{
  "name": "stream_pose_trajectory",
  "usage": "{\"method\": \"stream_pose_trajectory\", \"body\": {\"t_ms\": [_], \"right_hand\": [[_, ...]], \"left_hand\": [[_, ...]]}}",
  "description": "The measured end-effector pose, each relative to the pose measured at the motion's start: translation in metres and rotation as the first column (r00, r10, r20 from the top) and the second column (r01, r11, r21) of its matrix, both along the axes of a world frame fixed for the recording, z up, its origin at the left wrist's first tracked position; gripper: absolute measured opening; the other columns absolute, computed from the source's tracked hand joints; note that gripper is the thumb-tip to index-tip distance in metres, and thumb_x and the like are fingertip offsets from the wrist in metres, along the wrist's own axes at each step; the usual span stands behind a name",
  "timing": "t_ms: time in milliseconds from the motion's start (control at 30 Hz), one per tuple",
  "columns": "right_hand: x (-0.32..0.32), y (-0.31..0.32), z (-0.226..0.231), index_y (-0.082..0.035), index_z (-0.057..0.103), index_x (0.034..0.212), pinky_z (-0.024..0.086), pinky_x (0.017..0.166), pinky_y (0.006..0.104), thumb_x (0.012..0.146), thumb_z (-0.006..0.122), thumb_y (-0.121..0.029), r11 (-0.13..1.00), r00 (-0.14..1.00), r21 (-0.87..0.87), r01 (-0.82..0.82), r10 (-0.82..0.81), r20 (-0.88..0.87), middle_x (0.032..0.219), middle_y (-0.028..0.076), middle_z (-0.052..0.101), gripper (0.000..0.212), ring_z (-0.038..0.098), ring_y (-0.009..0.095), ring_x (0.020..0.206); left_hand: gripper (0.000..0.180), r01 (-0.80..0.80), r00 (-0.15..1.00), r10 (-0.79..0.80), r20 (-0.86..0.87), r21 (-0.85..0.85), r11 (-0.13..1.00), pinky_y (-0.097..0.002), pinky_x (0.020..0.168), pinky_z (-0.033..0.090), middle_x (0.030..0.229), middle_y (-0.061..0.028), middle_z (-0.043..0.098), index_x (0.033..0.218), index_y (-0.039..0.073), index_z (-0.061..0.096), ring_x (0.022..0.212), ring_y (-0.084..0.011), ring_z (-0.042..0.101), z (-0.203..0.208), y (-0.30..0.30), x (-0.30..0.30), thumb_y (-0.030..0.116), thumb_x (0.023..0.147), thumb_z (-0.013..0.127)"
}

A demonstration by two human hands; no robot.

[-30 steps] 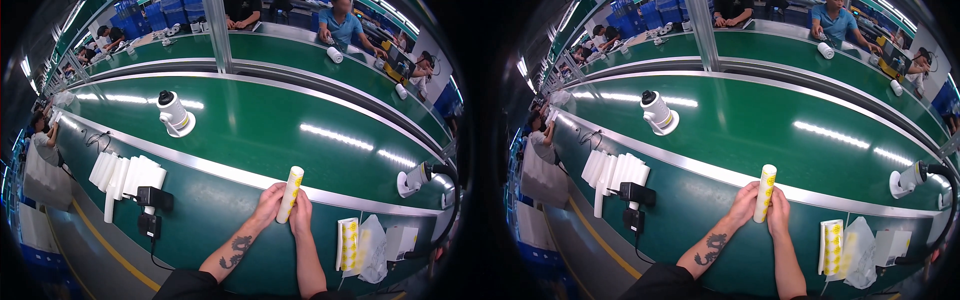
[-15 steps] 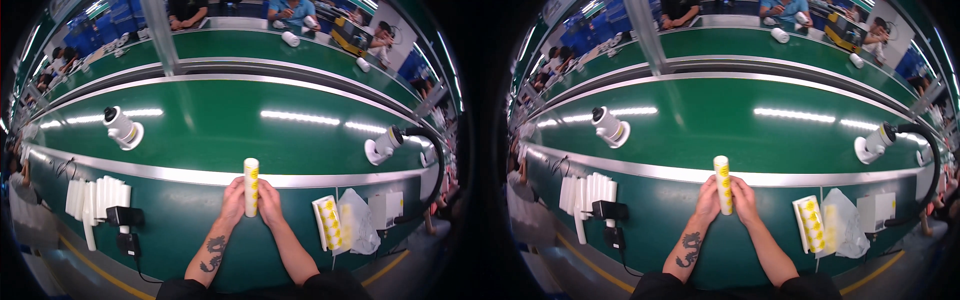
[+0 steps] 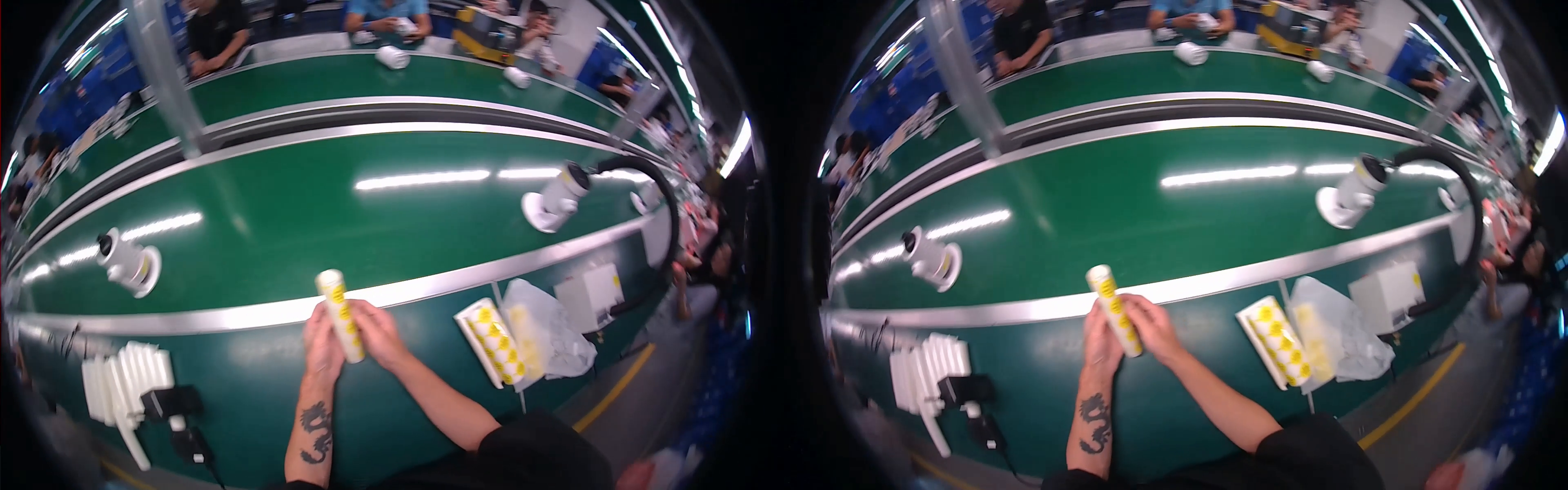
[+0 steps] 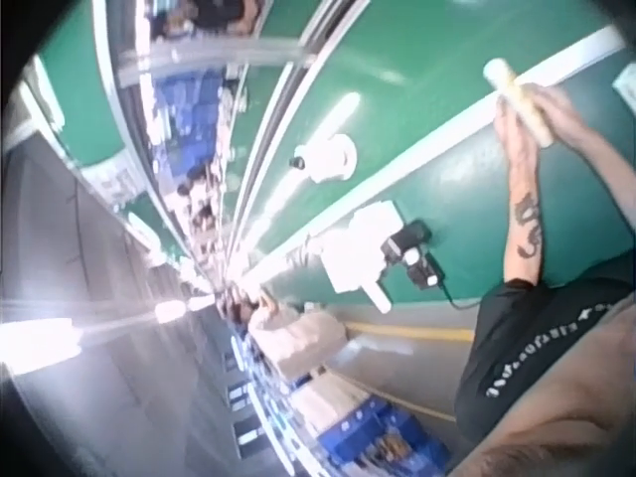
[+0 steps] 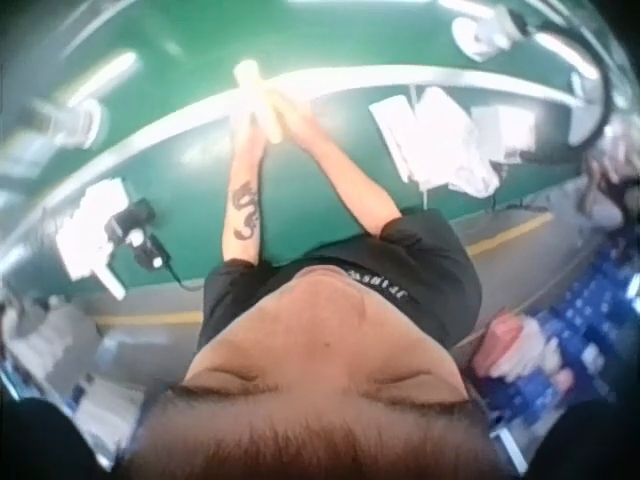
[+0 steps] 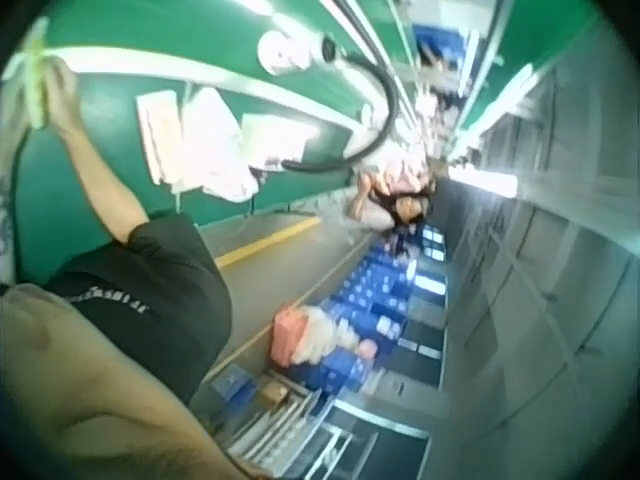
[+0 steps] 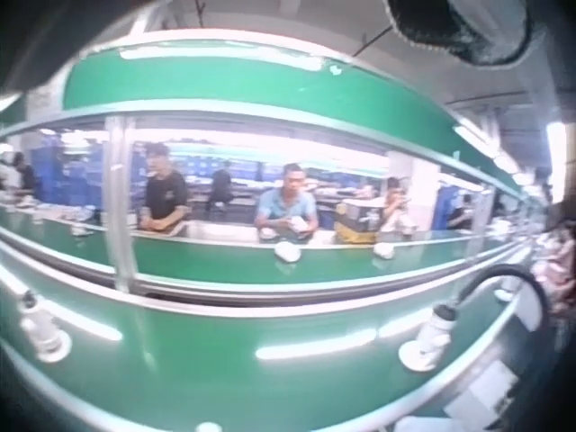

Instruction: The person applies yellow identification stickers to the bottom of white electronic devices on an assembly line by hand.

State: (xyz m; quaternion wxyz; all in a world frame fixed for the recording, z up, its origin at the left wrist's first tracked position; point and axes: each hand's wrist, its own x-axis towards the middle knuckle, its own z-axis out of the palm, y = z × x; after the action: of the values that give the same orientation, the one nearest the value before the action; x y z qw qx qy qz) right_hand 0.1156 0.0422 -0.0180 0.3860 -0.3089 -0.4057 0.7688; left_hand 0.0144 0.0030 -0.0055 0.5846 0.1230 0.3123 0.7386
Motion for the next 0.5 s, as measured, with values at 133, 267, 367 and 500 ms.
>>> {"method": "stream_pose_trajectory", "body": {"t_ms": [133,267,367,500], "right_hand": [[-0.008,-0.005,0.013,0.000,0.053,0.112,0.044,0.082,0.0243,0.093,0.044,-0.017,1.000,1.000,-0.020,-0.004,0.003,-0.025,0.102,0.006,0.059,0.027,0.054,0.011,0.094],[0.003,-0.003,0.018,0.000,0.053,0.112,0.044,0.081,0.0243,0.093,0.044,-0.016,1.000,0.999,-0.012,-0.004,0.004,-0.033,0.103,0.005,0.058,0.027,0.054,0.011,0.094],[0.004,-0.002,0.021,0.000,0.053,0.112,0.044,0.079,0.0241,0.093,0.043,-0.016,1.000,0.999,0.005,-0.020,0.020,-0.049,0.104,0.005,0.058,0.027,0.054,0.010,0.092],[0.000,-0.001,0.019,0.000,0.051,0.115,0.045,0.077,0.0240,0.093,0.043,-0.015,0.999,0.994,0.045,-0.024,0.029,-0.108,0.104,0.005,0.058,0.027,0.054,0.010,0.090]], "left_hand": [[0.018,-0.037,0.997,0.034,-0.074,-0.041,0.998,-0.0300,0.079,0.046,0.098,-0.0088,0.056,0.102,0.002,0.047,0.089,-0.0161,0.055,0.003,-0.004,-0.005,0.015,0.089,0.049],[0.017,-0.023,0.997,0.018,-0.071,-0.060,0.998,-0.0295,0.075,0.047,0.092,-0.0077,0.056,0.098,0.003,0.049,0.084,-0.0155,0.056,0.011,0.002,0.006,0.018,0.091,0.046],[0.027,0.017,0.998,-0.022,-0.058,-0.085,0.996,-0.0293,0.069,0.047,0.084,-0.0065,0.056,0.098,0.003,0.049,0.077,-0.0154,0.056,0.004,0.003,0.003,0.029,0.094,0.039],[0.039,0.058,0.997,-0.058,0.043,-0.005,0.998,-0.0292,0.063,0.045,0.077,-0.0038,0.054,0.096,0.006,0.050,0.071,-0.0154,0.054,0.007,0.003,0.001,0.040,0.095,0.031]]}}
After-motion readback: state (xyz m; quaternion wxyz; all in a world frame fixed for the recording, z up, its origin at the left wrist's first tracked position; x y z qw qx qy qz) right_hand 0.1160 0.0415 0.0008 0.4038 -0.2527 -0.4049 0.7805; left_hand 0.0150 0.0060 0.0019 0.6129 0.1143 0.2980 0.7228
